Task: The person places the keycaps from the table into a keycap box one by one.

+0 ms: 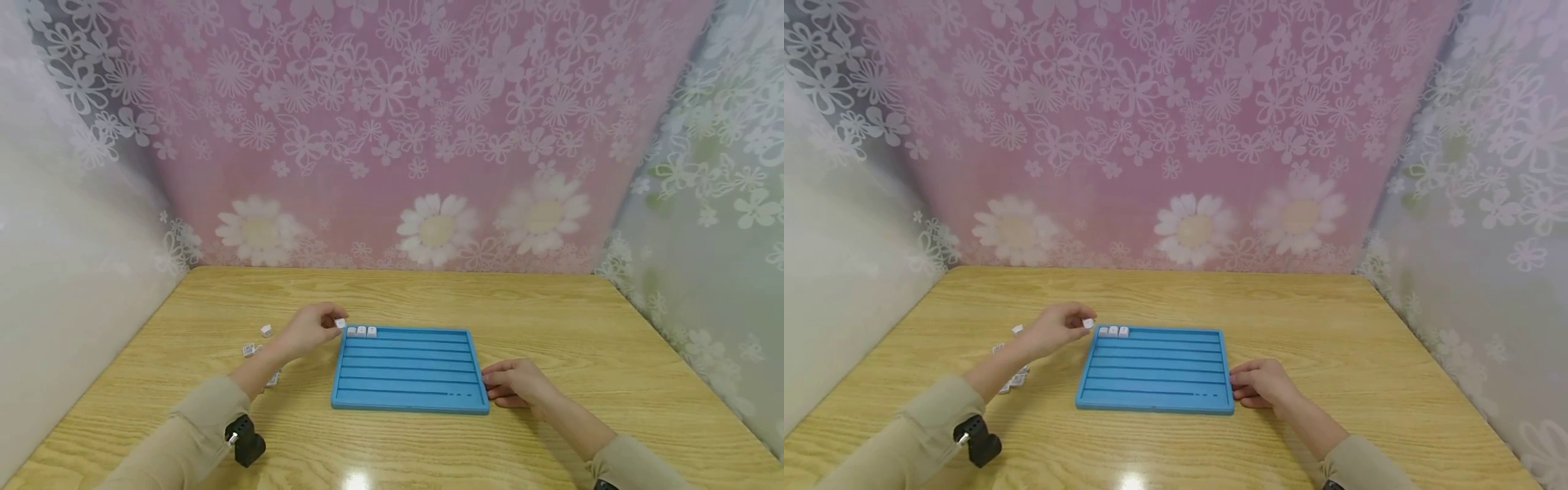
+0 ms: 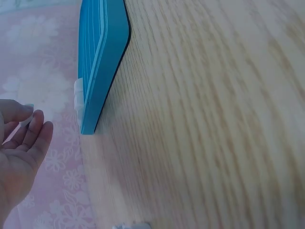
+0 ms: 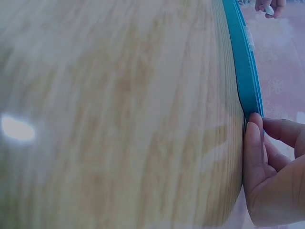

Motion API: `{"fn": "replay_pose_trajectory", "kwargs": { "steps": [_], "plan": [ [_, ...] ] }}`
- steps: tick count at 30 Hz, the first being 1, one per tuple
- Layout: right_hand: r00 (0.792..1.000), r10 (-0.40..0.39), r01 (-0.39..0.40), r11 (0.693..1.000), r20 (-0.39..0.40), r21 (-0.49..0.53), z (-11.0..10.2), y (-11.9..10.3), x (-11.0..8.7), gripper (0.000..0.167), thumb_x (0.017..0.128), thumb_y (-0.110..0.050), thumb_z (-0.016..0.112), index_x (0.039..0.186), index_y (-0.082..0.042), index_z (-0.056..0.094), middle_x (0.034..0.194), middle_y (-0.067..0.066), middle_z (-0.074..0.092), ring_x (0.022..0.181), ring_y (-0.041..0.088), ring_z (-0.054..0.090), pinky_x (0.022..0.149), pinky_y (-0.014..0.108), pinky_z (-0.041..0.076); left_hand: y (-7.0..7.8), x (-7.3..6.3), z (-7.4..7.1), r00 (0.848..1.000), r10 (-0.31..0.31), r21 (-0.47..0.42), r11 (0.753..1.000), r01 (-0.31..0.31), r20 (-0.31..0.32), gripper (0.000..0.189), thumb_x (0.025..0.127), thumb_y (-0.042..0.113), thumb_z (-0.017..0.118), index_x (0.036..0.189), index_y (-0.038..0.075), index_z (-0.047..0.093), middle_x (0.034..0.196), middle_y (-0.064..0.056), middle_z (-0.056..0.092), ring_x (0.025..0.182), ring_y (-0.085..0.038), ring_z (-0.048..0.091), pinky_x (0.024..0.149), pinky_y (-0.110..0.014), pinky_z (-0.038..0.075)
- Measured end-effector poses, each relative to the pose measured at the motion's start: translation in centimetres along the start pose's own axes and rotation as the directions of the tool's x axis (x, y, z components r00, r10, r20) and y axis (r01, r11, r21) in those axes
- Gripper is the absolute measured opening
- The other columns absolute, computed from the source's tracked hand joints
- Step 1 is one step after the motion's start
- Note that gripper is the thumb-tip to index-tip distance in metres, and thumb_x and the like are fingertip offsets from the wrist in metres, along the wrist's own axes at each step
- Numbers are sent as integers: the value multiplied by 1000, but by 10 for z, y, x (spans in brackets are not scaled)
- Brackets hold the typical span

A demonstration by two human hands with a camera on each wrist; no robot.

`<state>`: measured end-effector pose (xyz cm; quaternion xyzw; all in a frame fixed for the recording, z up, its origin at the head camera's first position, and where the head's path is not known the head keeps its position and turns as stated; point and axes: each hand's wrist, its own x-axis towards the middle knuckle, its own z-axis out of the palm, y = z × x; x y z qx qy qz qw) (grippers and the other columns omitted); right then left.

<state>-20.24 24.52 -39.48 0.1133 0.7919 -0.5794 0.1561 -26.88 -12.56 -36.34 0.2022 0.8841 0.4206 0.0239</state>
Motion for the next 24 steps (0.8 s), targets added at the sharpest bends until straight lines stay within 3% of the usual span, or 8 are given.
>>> {"fn": "replay_pose_trajectory", "kwargs": {
  "steps": [11, 16, 24],
  "plan": [
    [1000, -16, 16, 1000, 22, 3, -1, 1, -1, 28, 86, -5, 62, 109, 10, 61, 71, 6, 66, 60, 13, 63, 57, 28, 53, 6, 8, 16, 999, -18, -17, 1000, 17, -46, 25, 88, 2, 60, 113, 3, 66, 105, -10, 60, 86, -19, 53, 68, -31, 46],
    [1000, -18, 18, 1000, 22, 2, -1, 1, -1, 28, 86, -5, 62, 109, 10, 61, 71, 6, 66, 60, 13, 63, 57, 27, 53, 8, 12, 22, 997, 10, 37, 999, -8, -76, 26, 87, 3, 61, 113, 1, 65, 99, -6, 60, 80, -17, 52, 67, -31, 46],
    [1000, -12, 12, 1000, 14, -4, -1, 0, 0, 28, 86, -5, 62, 110, 10, 61, 71, 6, 66, 60, 13, 63, 57, 27, 53, 11, 17, 28, 995, -16, 47, 999, 21, -101, 24, 87, 4, 63, 110, 0, 65, 95, -5, 61, 83, -17, 56, 68, -30, 49]
  ]
}}
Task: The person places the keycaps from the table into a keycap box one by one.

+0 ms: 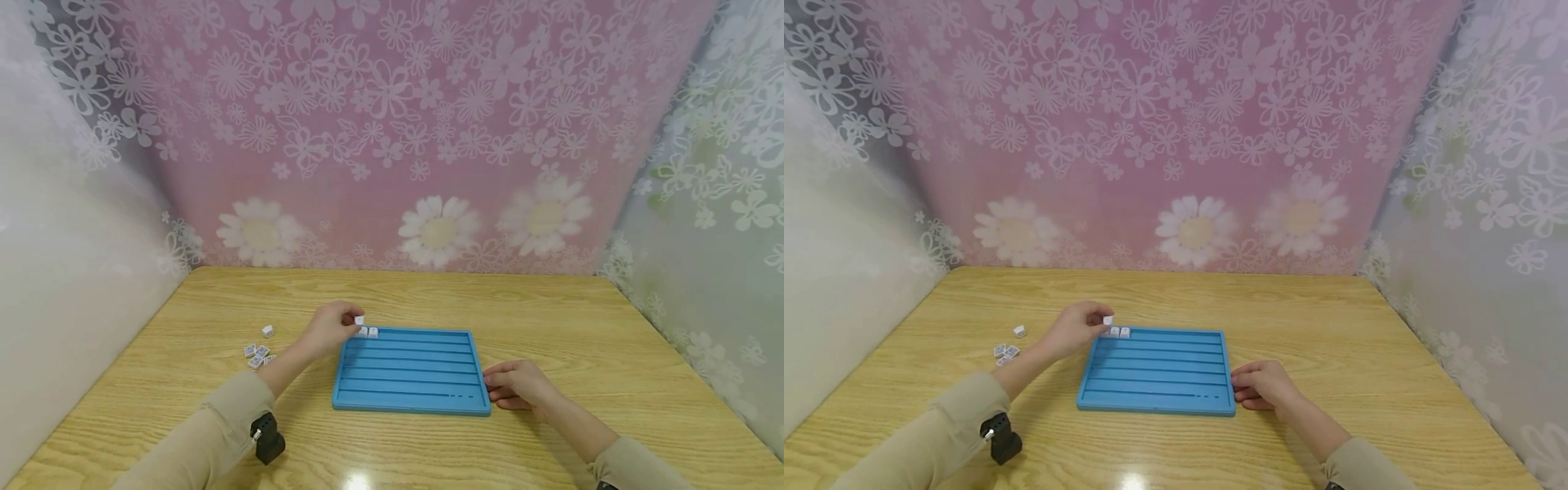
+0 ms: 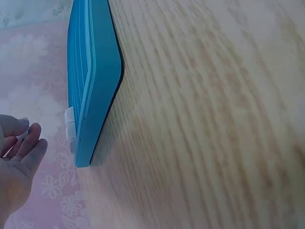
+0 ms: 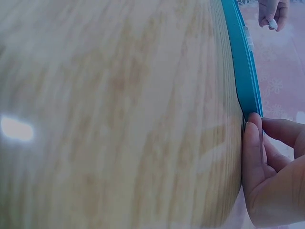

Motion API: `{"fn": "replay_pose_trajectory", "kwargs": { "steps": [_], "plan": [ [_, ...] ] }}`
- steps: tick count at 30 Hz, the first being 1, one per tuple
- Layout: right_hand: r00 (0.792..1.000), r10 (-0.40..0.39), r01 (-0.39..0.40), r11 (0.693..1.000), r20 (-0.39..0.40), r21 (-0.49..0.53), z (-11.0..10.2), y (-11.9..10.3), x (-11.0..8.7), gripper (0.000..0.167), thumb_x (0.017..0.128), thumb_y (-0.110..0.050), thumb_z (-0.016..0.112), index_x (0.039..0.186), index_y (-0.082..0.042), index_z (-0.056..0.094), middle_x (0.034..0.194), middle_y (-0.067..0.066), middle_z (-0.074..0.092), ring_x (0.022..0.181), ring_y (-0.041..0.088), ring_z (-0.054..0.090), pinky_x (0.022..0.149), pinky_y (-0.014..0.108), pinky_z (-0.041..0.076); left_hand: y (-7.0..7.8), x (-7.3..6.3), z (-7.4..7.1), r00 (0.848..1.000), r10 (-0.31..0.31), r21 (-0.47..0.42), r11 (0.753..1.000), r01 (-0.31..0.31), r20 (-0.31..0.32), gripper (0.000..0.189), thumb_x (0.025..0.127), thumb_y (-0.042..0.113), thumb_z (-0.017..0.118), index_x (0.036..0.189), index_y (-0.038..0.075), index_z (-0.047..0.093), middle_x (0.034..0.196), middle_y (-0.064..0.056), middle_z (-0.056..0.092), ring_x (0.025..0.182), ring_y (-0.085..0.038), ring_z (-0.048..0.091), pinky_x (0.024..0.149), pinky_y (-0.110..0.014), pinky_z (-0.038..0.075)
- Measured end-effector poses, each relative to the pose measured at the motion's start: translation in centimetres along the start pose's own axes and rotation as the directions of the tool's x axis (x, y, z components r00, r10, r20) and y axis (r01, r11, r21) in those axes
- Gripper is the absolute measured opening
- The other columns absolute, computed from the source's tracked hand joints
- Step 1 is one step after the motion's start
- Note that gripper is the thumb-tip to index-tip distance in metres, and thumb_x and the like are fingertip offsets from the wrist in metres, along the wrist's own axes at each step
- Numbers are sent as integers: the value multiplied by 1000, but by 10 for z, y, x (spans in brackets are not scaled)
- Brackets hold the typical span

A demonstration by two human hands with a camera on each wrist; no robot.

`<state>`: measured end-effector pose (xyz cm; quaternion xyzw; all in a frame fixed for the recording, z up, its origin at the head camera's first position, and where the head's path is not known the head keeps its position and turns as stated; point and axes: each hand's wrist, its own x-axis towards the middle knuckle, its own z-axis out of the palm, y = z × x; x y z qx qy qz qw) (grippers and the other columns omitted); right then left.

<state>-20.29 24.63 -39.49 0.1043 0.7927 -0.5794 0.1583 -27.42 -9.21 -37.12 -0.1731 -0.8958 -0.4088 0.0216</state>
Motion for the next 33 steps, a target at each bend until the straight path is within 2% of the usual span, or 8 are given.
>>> {"fn": "replay_pose_trajectory", "kwargs": {
  "steps": [6, 11, 17, 22, 33],
  "plan": [
    [1000, 1, -1, 1000, 0, -1, 1, 1, -1, 29, 86, -5, 62, 111, 10, 60, 72, 6, 67, 61, 13, 63, 57, 27, 53, 0, 3, 6, 1000, -4, -1, 1000, 5, 16, 21, 86, 4, 65, 107, 1, 66, 91, -3, 62, 80, -16, 56, 66, -28, 49],
    [1000, 9, -9, 1000, -13, -1, 2, 1, -3, 29, 86, -5, 63, 110, 10, 61, 72, 6, 66, 61, 13, 63, 57, 28, 53, 1, 4, 9, 999, 19, 34, 999, -20, 29, 21, 86, 4, 64, 106, 3, 67, 92, -3, 62, 81, -15, 56, 68, -29, 48],
    [1000, 8, -8, 1000, -21, -5, 4, 0, -6, 28, 86, -5, 62, 110, 10, 61, 71, 6, 66, 61, 13, 63, 57, 27, 53, 4, 7, 13, 995, 69, 88, 993, -75, 70, 22, 88, 8, 63, 109, 6, 66, 103, -4, 62, 95, -20, 57, 80, -36, 48],
    [1000, 2, -2, 1000, -9, 5, 4, 0, -8, 28, 86, -4, 61, 110, 10, 60, 71, 6, 66, 61, 13, 63, 57, 27, 53, 5, 10, 18, 989, 110, 119, 986, -121, 95, 22, 87, 8, 64, 109, 6, 66, 103, -4, 61, 96, -20, 55, 81, -36, 46],
    [1000, -14, 14, 1000, -13, 7, 3, 0, -7, 27, 87, -5, 61, 109, 10, 61, 72, 6, 66, 61, 13, 63, 56, 27, 53, 6, 20, 26, 989, 104, 111, 987, -116, 101, 22, 89, 13, 63, 109, 3, 66, 105, -6, 62, 97, -21, 57, 81, -37, 47]
  ]
}}
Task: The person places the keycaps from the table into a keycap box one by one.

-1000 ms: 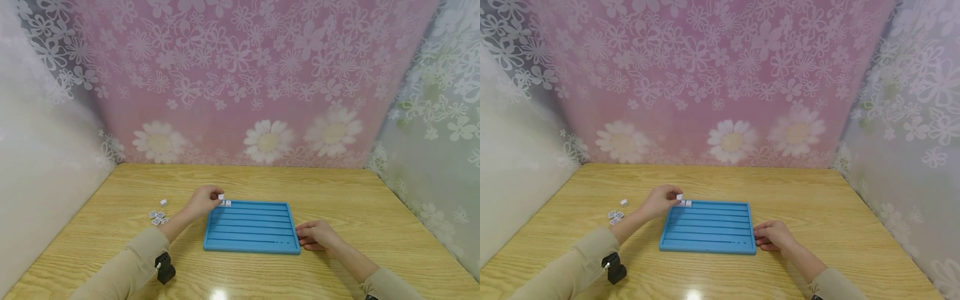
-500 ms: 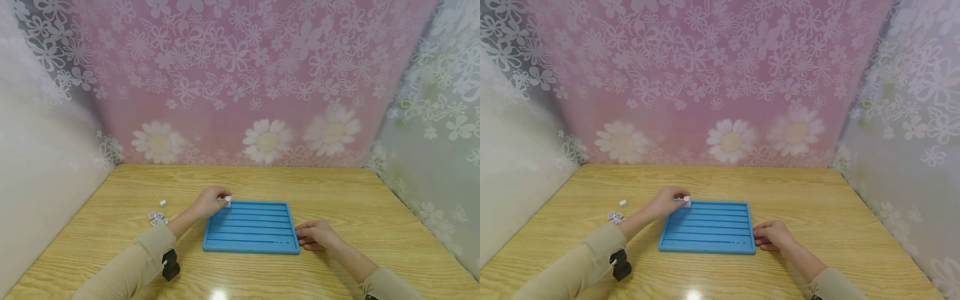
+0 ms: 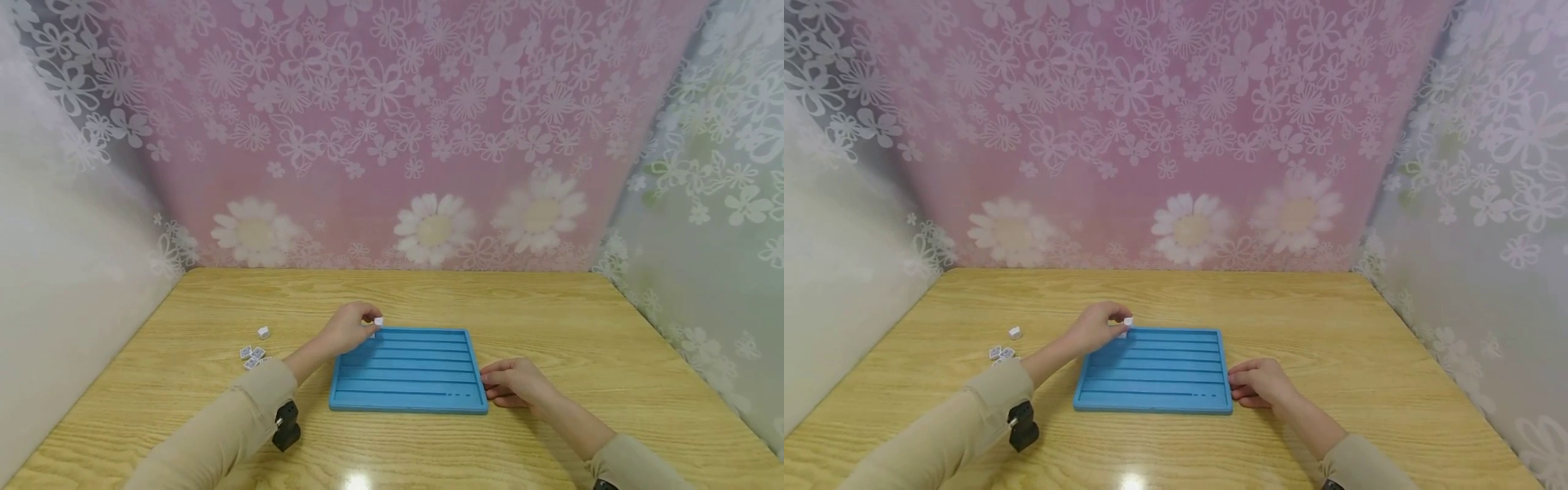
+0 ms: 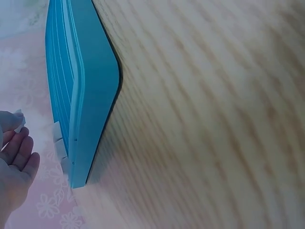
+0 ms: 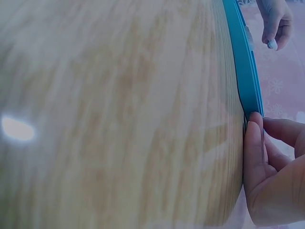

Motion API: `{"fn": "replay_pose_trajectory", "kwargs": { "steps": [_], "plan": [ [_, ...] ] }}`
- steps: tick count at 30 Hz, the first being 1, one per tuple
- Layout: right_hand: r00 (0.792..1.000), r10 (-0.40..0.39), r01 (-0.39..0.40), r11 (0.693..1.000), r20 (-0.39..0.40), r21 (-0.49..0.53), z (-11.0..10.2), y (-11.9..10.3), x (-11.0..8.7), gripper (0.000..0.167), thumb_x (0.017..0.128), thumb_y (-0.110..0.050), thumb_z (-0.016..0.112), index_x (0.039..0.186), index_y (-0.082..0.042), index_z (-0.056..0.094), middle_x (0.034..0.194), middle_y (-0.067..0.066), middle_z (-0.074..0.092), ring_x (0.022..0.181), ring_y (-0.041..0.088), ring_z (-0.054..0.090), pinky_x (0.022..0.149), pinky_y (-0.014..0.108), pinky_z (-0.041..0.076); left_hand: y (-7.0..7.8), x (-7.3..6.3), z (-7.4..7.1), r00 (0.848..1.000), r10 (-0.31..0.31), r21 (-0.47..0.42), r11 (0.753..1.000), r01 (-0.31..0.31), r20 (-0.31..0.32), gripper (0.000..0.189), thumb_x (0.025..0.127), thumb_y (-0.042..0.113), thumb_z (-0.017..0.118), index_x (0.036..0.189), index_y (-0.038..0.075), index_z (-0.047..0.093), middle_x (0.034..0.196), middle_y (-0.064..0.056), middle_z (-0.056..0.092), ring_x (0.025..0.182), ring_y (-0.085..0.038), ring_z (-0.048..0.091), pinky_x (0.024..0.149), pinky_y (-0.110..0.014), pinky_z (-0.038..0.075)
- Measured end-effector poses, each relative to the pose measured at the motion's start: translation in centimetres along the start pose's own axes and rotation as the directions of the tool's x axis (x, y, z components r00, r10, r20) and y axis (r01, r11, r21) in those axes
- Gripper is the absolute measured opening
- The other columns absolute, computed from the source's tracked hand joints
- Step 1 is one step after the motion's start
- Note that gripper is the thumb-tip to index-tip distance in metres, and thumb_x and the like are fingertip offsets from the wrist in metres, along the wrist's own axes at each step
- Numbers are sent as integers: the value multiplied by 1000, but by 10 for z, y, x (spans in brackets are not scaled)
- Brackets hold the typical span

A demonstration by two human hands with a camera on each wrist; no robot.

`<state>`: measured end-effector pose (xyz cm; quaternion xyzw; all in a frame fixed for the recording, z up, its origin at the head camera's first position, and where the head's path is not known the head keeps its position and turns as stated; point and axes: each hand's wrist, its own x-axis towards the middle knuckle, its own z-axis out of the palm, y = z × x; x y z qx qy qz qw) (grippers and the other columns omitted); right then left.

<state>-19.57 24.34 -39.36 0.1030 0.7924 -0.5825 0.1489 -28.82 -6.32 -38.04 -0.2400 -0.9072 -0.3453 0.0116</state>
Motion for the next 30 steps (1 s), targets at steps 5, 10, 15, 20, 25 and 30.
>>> {"fn": "replay_pose_trajectory", "kwargs": {
  "steps": [5, 10, 15, 20, 25, 30],
  "plan": [
    [1000, -7, 7, 1000, 5, 2, 0, -1, -1, 28, 86, -4, 61, 109, 11, 60, 72, 6, 66, 61, 13, 63, 57, 27, 53, -2, 4, 3, 999, 44, 61, 997, -45, 18, 15, 88, 13, 64, 101, 6, 67, 103, -7, 62, 97, -22, 56, 81, -37, 47],
    [1000, -3, 3, 1000, 10, 0, -1, -1, -2, 29, 87, -4, 60, 110, 12, 60, 72, 6, 66, 61, 13, 63, 57, 26, 53, -4, 5, 6, 998, 56, 89, 994, -59, 32, 10, 88, 13, 65, 96, 8, 67, 104, -7, 59, 99, -23, 54, 81, -37, 46],
    [1000, -8, 8, 1000, 17, 4, -1, 0, -1, 29, 87, -4, 61, 111, 12, 59, 72, 6, 67, 61, 12, 63, 57, 26, 53, -3, 5, 9, 998, 47, 77, 996, -51, 49, 10, 87, 9, 65, 96, 4, 67, 104, -9, 58, 99, -24, 53, 81, -36, 47],
    [999, -16, 16, 1000, 29, 12, -2, 2, 1, 29, 87, -5, 60, 111, 12, 59, 74, 6, 67, 62, 12, 63, 57, 26, 53, -5, 5, 13, 996, 36, 88, 995, -42, 76, 9, 87, 7, 64, 95, 3, 66, 99, -7, 56, 88, -19, 51, 74, -33, 46],
    [1000, -10, 10, 1000, 20, 9, -1, 3, 1, 29, 87, -5, 61, 110, 12, 59, 73, 6, 66, 61, 12, 63, 56, 26, 53, -7, 5, 15, 996, 25, 99, 995, -34, 91, 9, 89, 8, 62, 96, 3, 66, 99, -8, 57, 84, -18, 50, 72, -33, 45],
    [1000, -8, 8, 1000, 11, 7, -1, 3, 0, 28, 86, -5, 61, 109, 12, 60, 71, 5, 66, 60, 12, 62, 56, 26, 53, -7, 5, 16, 996, 16, 100, 995, -24, 83, 9, 88, 7, 62, 95, 2, 66, 99, -9, 57, 86, -19, 50, 73, -34, 46]
  ]
}}
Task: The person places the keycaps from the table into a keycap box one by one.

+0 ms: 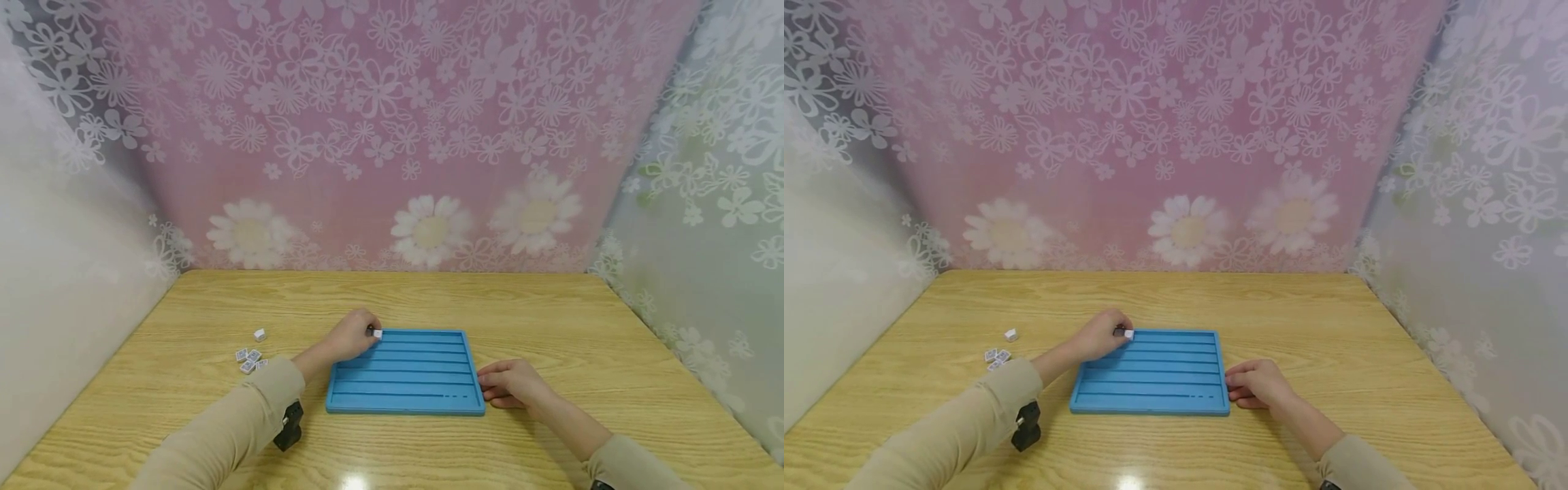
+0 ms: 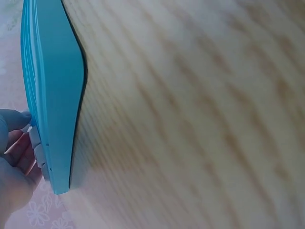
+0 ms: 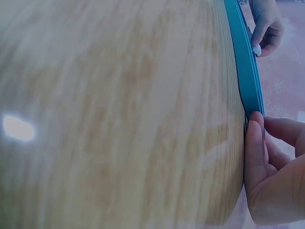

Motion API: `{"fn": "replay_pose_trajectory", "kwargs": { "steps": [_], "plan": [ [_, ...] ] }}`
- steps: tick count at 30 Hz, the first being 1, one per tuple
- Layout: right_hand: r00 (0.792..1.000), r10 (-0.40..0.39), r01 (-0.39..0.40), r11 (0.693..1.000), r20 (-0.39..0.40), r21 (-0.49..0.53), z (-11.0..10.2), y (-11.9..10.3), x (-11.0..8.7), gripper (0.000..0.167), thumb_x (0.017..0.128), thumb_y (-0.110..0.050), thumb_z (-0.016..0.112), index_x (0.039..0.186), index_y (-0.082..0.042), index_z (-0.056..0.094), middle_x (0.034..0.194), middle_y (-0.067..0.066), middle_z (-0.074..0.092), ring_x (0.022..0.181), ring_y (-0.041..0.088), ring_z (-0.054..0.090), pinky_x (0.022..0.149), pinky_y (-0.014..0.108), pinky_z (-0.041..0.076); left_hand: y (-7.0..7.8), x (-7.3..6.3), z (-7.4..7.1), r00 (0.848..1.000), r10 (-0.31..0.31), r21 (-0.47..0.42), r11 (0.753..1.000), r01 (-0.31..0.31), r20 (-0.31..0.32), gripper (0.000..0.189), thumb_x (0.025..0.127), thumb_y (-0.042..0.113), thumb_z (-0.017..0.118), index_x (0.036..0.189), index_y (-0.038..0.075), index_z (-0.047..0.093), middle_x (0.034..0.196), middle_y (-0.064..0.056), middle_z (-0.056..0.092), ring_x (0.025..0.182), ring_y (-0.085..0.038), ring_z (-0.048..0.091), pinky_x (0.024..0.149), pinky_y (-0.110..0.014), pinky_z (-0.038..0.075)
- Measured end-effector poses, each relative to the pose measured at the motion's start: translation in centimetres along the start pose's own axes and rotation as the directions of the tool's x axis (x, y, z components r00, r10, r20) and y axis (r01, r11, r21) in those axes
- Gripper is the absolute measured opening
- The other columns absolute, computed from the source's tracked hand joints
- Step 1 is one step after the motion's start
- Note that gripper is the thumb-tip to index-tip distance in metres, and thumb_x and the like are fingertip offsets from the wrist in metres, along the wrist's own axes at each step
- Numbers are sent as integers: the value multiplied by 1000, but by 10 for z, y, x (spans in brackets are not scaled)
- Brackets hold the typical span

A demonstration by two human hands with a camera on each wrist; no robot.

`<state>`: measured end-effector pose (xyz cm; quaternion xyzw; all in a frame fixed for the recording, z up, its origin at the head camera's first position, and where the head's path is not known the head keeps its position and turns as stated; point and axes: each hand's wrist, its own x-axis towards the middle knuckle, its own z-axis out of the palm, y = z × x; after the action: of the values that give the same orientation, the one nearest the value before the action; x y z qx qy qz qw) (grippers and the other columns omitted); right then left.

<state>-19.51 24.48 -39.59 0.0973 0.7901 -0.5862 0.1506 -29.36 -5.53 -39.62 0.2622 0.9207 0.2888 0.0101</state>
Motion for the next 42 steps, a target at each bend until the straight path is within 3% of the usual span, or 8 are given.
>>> {"fn": "replay_pose_trajectory", "kwargs": {
  "steps": [10, 42],
  "plan": [
    [1000, 1, -1, 1000, -4, 0, 1, -1, -1, 27, 85, -5, 62, 107, 11, 61, 71, 6, 66, 60, 12, 63, 55, 26, 53, -1, 2, 3, 1000, 18, 56, 998, -17, -17, 8, 87, 8, 64, 93, 3, 68, 93, -6, 57, 83, -18, 49, 70, -33, 44],
    [1000, -6, 6, 1000, 17, 11, -2, 1, 1, 27, 87, -6, 61, 108, 10, 62, 73, 5, 67, 62, 11, 63, 57, 25, 53, -1, 3, 3, 999, -2, 66, 998, 4, -37, 11, 85, 5, 65, 95, 3, 68, 93, -7, 59, 83, -19, 51, 70, -33, 46]
  ]
}}
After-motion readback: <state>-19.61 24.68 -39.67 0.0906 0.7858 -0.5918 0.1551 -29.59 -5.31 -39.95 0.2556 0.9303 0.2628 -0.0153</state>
